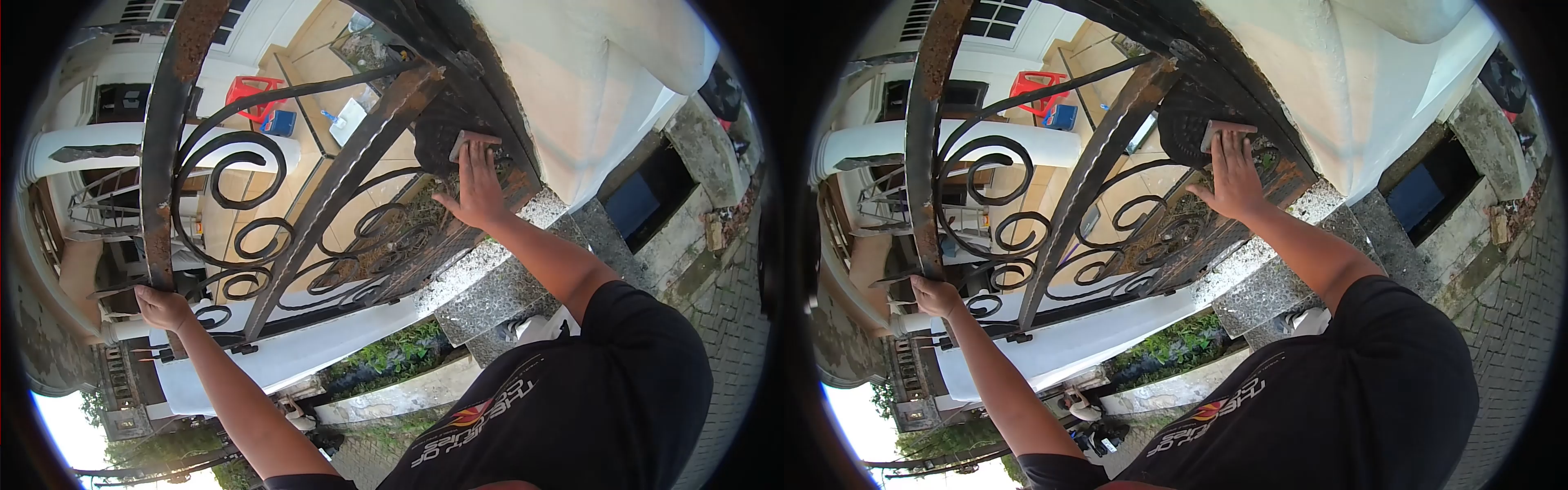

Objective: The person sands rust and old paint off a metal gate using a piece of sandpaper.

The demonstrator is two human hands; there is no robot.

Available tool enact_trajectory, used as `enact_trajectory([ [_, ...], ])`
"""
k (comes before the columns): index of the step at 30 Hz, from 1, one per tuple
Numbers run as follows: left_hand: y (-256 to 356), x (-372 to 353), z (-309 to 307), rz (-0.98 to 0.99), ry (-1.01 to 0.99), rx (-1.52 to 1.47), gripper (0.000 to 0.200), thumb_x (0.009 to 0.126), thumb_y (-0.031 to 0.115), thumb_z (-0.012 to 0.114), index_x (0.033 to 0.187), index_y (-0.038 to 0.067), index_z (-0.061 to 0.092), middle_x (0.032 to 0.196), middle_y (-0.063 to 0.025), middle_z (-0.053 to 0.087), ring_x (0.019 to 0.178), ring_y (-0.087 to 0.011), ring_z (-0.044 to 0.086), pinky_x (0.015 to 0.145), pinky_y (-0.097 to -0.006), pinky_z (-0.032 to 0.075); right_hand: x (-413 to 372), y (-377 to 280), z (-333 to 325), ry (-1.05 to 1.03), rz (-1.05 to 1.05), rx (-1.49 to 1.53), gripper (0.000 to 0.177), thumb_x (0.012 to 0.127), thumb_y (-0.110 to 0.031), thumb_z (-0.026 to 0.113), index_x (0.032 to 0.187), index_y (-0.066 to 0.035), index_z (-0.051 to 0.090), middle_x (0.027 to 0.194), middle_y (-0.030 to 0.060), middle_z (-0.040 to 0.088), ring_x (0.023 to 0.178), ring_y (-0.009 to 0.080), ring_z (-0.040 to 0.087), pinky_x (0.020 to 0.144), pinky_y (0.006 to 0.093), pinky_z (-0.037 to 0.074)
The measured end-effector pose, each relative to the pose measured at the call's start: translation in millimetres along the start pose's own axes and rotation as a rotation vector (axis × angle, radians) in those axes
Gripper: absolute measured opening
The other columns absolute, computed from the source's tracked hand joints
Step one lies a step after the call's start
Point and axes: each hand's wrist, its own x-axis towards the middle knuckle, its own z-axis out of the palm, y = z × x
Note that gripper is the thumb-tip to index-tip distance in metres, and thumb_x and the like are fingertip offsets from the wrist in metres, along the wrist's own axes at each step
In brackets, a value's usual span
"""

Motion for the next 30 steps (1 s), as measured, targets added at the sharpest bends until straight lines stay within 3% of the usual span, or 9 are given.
enact_trajectory([
  [1, 0, 0, 1, -0.003, 0.006, -0.004, 0.067, 0.098, 0.053, 0.033, 0.096, -0.006, 0.067, 0.084, -0.0265, 0.067, 0.076, -0.0453, 0.063, 0.063, -0.0503, 0.048, -4, -2, -2, -0.062, 0.011, -0.008, 0.105, 0.087, -0.065, 0.054, 0.144, 0.015, 0.017, 0.147, 0.0402, 0.02, 0.14, 0.0536, 0.018, 0.112, 0.0631, 0.017],
  [5, -5, 1, -2, -0.02, -0.031, 0.011, 0.066, 0.098, 0.052, 0.035, 0.101, -0.004, 0.068, 0.089, -0.0267, 0.068, 0.081, -0.0453, 0.064, 0.068, -0.0499, 0.049, 39, -30, -16, 0.085, -0.092, 0.097, 0.106, 0.087, -0.06, 0.058, 0.145, 0.015, 0.011, 0.145, 0.0444, 0.016, 0.139, 0.0561, 0.015, 0.11, 0.066, 0.019],
  [9, -1, 1, 1, -0.041, 0.002, 0.027, 0.065, 0.098, 0.052, 0.035, 0.101, -0.004, 0.068, 0.091, -0.0264, 0.068, 0.082, -0.0461, 0.063, 0.07, -0.0517, 0.048, 50, -38, -16, 0.131, -0.092, -0.007, 0.104, 0.088, -0.061, 0.056, 0.143, 0.017, 0.015, 0.145, 0.0433, 0.018, 0.138, 0.056, 0.017, 0.112, 0.0637, 0.02],
  [14, 1, -3, -1, -0.094, -0.023, 0.05, 0.066, 0.097, 0.053, 0.034, 0.097, -0.003, 0.068, 0.087, -0.0259, 0.067, 0.08, -0.0473, 0.061, 0.069, -0.0533, 0.046, -13, -7, 18, -0.092, -0.114, 0.033, 0.103, 0.088, -0.064, 0.053, 0.147, 0.012, 0.015, 0.149, 0.0368, 0.019, 0.141, 0.0512, 0.018, 0.115, 0.0609, 0.016],
  [18, 3, 0, 1, -0.063, -0.024, 0.049, 0.066, 0.097, 0.054, 0.034, 0.095, -0.002, 0.068, 0.082, -0.0251, 0.067, 0.078, -0.0474, 0.061, 0.068, -0.0533, 0.045, 23, -28, -9, 0.021, -0.07, 0.056, 0.102, 0.088, -0.062, 0.055, 0.146, 0.012, 0.016, 0.149, 0.0375, 0.02, 0.141, 0.0515, 0.018, 0.114, 0.0618, 0.018],
  [20, 6, -1, 0, -0.069, -0.024, 0.055, 0.066, 0.097, 0.054, 0.034, 0.095, -0.002, 0.068, 0.081, -0.0249, 0.067, 0.077, -0.0472, 0.061, 0.068, -0.0533, 0.045, 49, -28, -12, 0.246, 0.006, 0.063, 0.099, 0.089, -0.058, 0.056, 0.146, 0.012, 0.017, 0.148, 0.0381, 0.02, 0.14, 0.0519, 0.019, 0.113, 0.0626, 0.018],
  [23, 8, 1, -1, -0.081, -0.027, 0.043, 0.065, 0.098, 0.053, 0.034, 0.094, -0.002, 0.068, 0.081, -0.025, 0.067, 0.076, -0.0469, 0.06, 0.068, -0.0531, 0.045, 35, -30, 6, 0.245, 0.006, 0.104, 0.099, 0.088, -0.05, 0.062, 0.146, 0.012, 0.012, 0.148, 0.0402, 0.017, 0.139, 0.0553, 0.016, 0.112, 0.0628, 0.017],
  [26, 6, 0, 0, -0.073, -0.01, 0.038, 0.065, 0.098, 0.053, 0.034, 0.094, -0.002, 0.068, 0.081, -0.0256, 0.066, 0.076, -0.0468, 0.06, 0.068, -0.0527, 0.044, 1, -14, 31, 0.21, 0.055, 0.157, 0.094, 0.091, -0.052, 0.057, 0.148, 0.009, 0.014, 0.15, 0.0372, 0.018, 0.141, 0.0515, 0.017, 0.113, 0.0617, 0.017],
  [30, 4, 1, 1, -0.06, -0.014, 0.016, 0.065, 0.097, 0.053, 0.034, 0.094, -0.002, 0.068, 0.08, -0.0257, 0.066, 0.075, -0.0467, 0.06, 0.067, -0.0524, 0.044, 29, -19, 3, 0.239, 0.141, 0.179, 0.096, 0.09, -0.051, 0.059, 0.149, 0.008, 0.01, 0.152, 0.0353, 0.014, 0.142, 0.0511, 0.012, 0.114, 0.0611, 0.015],
])
